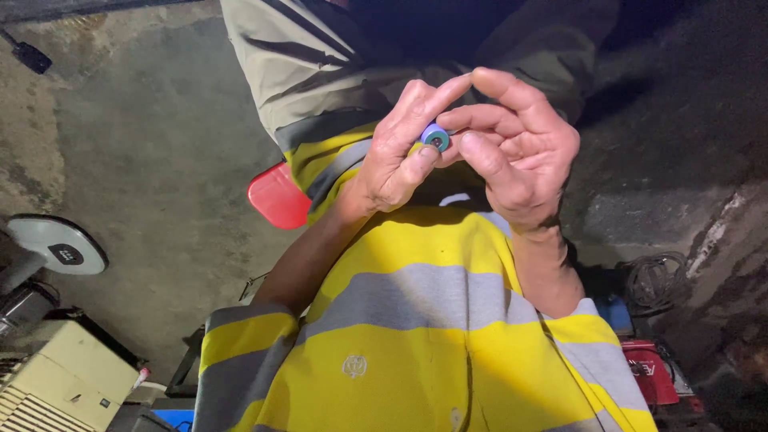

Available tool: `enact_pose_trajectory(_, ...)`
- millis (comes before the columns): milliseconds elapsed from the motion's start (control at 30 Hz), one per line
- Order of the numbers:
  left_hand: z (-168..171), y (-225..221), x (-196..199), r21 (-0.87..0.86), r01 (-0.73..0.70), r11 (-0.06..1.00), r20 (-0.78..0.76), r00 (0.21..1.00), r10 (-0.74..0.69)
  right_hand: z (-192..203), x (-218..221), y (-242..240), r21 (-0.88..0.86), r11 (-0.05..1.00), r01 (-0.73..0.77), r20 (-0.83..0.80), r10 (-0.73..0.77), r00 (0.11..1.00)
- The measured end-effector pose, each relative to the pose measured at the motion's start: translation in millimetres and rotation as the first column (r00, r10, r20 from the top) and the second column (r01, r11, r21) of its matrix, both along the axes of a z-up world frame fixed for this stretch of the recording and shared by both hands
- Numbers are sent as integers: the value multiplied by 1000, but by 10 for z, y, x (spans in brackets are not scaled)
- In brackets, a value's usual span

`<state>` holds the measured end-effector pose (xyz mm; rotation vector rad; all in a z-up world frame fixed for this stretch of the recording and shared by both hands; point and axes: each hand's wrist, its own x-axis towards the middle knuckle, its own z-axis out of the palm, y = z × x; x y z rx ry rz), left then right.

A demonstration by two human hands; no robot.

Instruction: The person applies circular insulation stickers to the ends of cylindrical batteries by peeling them from a sheet and pressing them onto each battery terminal.

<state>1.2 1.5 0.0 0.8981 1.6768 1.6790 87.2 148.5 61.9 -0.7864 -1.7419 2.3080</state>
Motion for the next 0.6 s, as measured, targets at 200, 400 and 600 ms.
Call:
enact_pose_trajectory(200,-84,-17,31,28,-23,999,-32,999,24,-90,6,-31,-28,999,22,-27,-23,999)
enact_pose_trajectory(400,-101,-17,50,44,-39,998,-40,998,40,-105,3,-30,26,1000,-5,-52,6,999)
enact_pose_trajectory(600,-71,22,32,103,-67,992,-39,997,72,-74,-21,-41,62,998,-18,-57,21,998)
